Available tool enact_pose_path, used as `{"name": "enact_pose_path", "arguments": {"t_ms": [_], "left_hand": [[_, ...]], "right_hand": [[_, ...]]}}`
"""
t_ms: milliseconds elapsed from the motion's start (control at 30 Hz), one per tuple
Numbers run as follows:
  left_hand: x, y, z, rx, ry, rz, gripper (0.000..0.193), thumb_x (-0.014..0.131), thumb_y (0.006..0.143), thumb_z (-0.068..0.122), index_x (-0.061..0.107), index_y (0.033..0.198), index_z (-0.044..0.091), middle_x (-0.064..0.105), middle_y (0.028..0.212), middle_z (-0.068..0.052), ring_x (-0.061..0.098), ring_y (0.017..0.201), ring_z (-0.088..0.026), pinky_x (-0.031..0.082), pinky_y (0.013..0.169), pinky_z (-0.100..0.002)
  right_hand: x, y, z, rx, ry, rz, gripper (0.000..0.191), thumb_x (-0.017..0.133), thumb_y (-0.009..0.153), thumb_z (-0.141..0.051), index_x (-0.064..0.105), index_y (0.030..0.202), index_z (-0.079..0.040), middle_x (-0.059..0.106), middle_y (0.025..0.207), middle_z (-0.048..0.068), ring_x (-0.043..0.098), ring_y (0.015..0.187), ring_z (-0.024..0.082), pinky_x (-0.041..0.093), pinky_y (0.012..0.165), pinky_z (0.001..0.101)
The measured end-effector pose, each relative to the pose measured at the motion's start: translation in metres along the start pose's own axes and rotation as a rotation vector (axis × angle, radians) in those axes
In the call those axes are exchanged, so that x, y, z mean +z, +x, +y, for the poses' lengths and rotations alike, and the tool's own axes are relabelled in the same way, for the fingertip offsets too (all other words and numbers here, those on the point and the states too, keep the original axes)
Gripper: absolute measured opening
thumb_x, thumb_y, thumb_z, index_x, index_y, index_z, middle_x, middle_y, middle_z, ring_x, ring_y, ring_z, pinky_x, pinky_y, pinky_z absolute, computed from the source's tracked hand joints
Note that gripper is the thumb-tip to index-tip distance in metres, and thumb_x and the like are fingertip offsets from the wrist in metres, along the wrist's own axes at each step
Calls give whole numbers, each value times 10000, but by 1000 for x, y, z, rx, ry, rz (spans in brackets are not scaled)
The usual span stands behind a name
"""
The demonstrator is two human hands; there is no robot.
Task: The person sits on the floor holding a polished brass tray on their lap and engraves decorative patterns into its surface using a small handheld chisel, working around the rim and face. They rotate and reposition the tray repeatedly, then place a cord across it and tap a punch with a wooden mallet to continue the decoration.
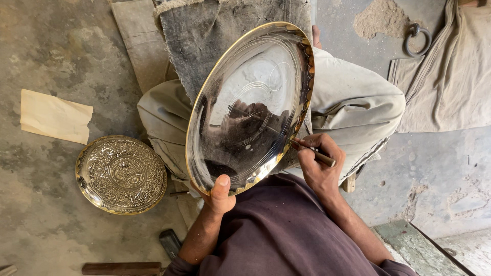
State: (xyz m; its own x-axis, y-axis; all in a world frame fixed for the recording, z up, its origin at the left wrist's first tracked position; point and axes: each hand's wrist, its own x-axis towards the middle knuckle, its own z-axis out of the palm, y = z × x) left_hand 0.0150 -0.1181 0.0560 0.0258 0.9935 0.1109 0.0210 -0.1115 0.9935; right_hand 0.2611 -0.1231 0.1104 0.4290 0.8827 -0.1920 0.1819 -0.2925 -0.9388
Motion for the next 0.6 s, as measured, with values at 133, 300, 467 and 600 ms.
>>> {"name": "enact_pose_path", "arguments": {"t_ms": [133, 300, 467, 600], "left_hand": [[-1, -1, 1, 7, 5, -2, 598, 565, 948, 261, 464, 1441, -61, 510, 1468, -215, 566, 1313, -302, 520, 1108, -435], [-3, 2, -8, 375, 383, -14, 446, 527, 959, 168, 425, 1378, 55, 396, 1516, -211, 471, 1391, -340, 453, 1170, -497], [4, -1, 0, 83, -1, 47, 678, 598, 998, 258, 276, 1508, -51, 317, 1556, -191, 370, 1418, -281, 380, 1163, -427], [-8, 5, 36, 15, 347, 0, 678, 708, 944, 237, 342, 1449, -30, 419, 1359, -135, 493, 1245, -237, 470, 987, -391]], "right_hand": [[-1, -3, 3, -33, 11, -29, 101, 513, 851, 41, 601, 877, 82, 684, 856, 126, 705, 821, 162, 617, 726, 290], [-3, -3, 13, -23, 49, -58, 98, 503, 847, 44, 588, 876, 83, 671, 892, 150, 766, 974, 255, 668, 841, 351], [-1, 10, 21, 75, 251, 32, 87, 514, 895, 26, 586, 913, 71, 653, 1001, 161, 755, 968, 262, 648, 876, 407], [-1, 36, 14, 17, 203, 94, 94, 534, 946, 25, 599, 969, 89, 664, 1039, 163, 737, 988, 253, 666, 909, 388]]}}
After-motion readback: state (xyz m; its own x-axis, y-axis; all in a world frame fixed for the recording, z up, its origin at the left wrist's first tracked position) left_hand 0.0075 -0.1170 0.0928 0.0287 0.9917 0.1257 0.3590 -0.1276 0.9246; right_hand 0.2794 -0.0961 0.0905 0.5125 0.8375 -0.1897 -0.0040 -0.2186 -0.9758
